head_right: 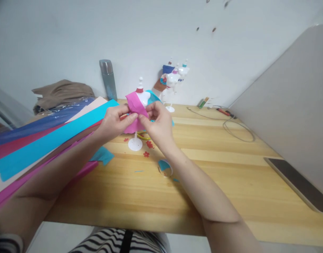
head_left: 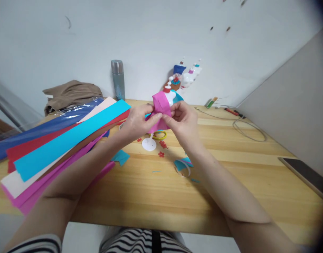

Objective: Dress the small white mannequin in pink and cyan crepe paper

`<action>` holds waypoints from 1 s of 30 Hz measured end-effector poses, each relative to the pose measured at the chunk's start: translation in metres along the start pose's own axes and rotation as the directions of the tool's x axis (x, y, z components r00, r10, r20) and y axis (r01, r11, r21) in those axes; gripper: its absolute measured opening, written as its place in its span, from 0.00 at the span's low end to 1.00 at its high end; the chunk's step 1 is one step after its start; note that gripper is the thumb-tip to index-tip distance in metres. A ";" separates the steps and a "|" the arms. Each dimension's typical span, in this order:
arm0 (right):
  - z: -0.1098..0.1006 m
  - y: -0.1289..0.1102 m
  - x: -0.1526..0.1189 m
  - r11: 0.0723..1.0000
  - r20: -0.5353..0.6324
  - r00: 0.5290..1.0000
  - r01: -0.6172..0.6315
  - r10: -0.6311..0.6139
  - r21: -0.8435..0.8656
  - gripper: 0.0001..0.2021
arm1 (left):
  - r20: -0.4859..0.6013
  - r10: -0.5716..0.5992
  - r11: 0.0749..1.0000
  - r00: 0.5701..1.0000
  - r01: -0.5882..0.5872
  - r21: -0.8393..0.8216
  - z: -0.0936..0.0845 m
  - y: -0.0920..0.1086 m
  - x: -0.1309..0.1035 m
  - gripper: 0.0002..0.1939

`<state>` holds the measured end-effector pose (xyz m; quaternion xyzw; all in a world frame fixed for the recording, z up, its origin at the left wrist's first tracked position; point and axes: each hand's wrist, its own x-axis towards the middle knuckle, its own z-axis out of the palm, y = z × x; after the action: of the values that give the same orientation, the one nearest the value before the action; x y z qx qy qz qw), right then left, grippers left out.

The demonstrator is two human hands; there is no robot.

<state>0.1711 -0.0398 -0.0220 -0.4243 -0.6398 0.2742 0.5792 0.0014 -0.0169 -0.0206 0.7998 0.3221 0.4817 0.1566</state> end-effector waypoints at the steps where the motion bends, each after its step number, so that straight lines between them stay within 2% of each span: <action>1: 0.000 0.000 0.000 1.000 0.003 1.000 -0.001 0.001 -0.011 0.12 | -0.008 0.003 1.000 1.000 -0.003 0.005 0.001 -0.001 0.000 0.13; 8: -0.001 0.003 0.003 0.996 0.004 0.999 0.038 -0.038 -0.076 0.15 | -0.069 -0.038 0.999 0.997 0.038 0.004 0.005 -0.001 -0.004 0.11; 13: -0.019 -0.009 0.005 0.991 0.105 0.994 0.018 -0.004 -0.135 0.13 | -0.111 -0.105 0.994 0.988 0.103 -0.026 0.008 -0.003 -0.005 0.10; 15: -0.029 -0.014 0.006 0.984 0.037 0.999 0.046 -0.041 -0.173 0.09 | -0.120 -0.111 0.994 0.987 0.109 -0.022 0.008 -0.004 -0.005 0.10; 17: -0.037 -0.017 0.009 0.961 -0.072 0.987 0.118 -0.140 -0.250 0.05 | -0.125 -0.105 0.994 0.987 0.106 -0.003 0.008 -0.004 -0.005 0.10; 19: -0.041 -0.015 0.012 0.929 -0.105 0.972 0.166 -0.211 -0.331 0.07 | -0.124 -0.098 0.995 0.987 0.099 0.008 0.007 -0.003 -0.005 0.09; 21: -0.042 -0.010 0.015 0.917 -0.058 0.980 0.158 -0.191 -0.366 0.09 | -0.129 -0.087 0.996 0.988 0.086 -0.010 0.007 -0.003 -0.004 0.09; 24: -0.039 -0.004 0.017 0.922 0.001 0.992 0.115 -0.123 -0.369 0.06 | -0.124 -0.081 0.996 0.989 0.075 -0.055 0.006 -0.003 -0.004 0.10; 26: -0.039 -0.003 0.018 0.906 -0.041 0.984 0.146 -0.176 -0.397 0.09 | -0.123 -0.085 0.995 0.989 0.078 -0.056 0.006 -0.003 -0.004 0.09; 28: -0.041 -0.003 0.019 0.873 -0.092 0.959 0.202 -0.269 -0.444 0.17 | -0.118 -0.091 0.995 0.989 0.086 -0.043 0.006 -0.003 -0.003 0.09; 30: -0.043 -0.001 0.020 0.855 -0.092 0.949 0.228 -0.303 -0.465 0.23 | -0.113 -0.089 0.995 0.990 0.085 -0.047 0.005 -0.004 -0.003 0.09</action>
<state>0.2136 -0.0295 -0.0029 -0.4746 -0.6890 0.0012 0.5478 0.0034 -0.0159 -0.0274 0.7524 0.3551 0.5264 0.1753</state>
